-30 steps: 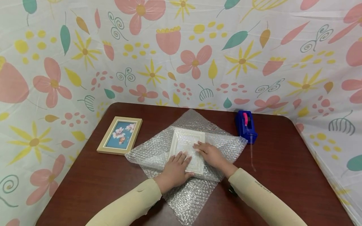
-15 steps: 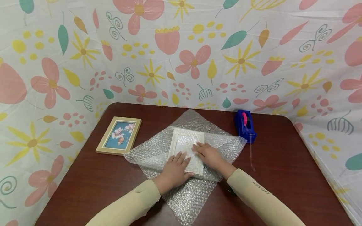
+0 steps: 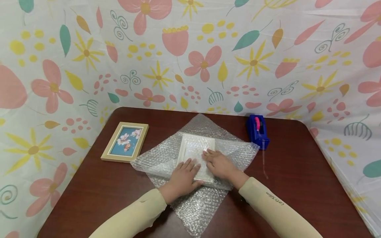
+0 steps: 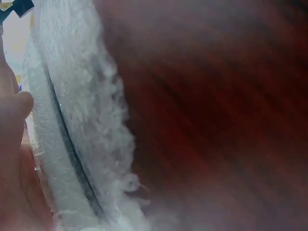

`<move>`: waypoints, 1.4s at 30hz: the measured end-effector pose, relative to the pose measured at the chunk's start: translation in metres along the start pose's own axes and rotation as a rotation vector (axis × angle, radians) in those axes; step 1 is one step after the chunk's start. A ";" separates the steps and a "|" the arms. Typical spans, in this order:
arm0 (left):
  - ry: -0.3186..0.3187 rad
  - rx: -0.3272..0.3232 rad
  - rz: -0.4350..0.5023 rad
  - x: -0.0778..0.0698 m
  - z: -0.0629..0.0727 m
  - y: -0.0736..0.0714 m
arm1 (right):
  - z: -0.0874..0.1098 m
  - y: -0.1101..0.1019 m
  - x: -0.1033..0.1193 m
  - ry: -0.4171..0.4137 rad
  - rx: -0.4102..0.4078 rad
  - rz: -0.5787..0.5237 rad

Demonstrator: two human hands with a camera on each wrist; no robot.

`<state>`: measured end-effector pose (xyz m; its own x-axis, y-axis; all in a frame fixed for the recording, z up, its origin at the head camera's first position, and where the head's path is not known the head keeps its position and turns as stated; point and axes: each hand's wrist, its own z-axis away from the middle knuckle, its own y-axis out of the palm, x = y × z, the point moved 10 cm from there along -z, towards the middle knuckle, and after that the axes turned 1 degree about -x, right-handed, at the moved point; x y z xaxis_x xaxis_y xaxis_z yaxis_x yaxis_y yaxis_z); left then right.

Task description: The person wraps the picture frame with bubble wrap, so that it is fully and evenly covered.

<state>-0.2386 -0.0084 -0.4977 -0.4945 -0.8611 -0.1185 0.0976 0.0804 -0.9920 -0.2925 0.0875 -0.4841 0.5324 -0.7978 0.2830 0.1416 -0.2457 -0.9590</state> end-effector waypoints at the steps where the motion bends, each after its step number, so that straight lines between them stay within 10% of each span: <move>1: 0.006 -0.006 -0.001 -0.001 -0.001 -0.001 | 0.001 0.000 -0.001 0.005 0.002 -0.004; 26: 0.086 -0.063 -0.128 -0.025 0.017 -0.027 | 0.000 -0.001 -0.003 0.020 0.049 -0.016; 42: 0.194 -0.322 -0.148 -0.029 0.019 -0.057 | 0.001 -0.005 0.001 0.023 0.029 -0.030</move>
<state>-0.2138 0.0022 -0.4367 -0.6398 -0.7668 0.0516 -0.2476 0.1421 -0.9584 -0.2917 0.0889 -0.4796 0.5083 -0.8029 0.3114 0.1812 -0.2538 -0.9501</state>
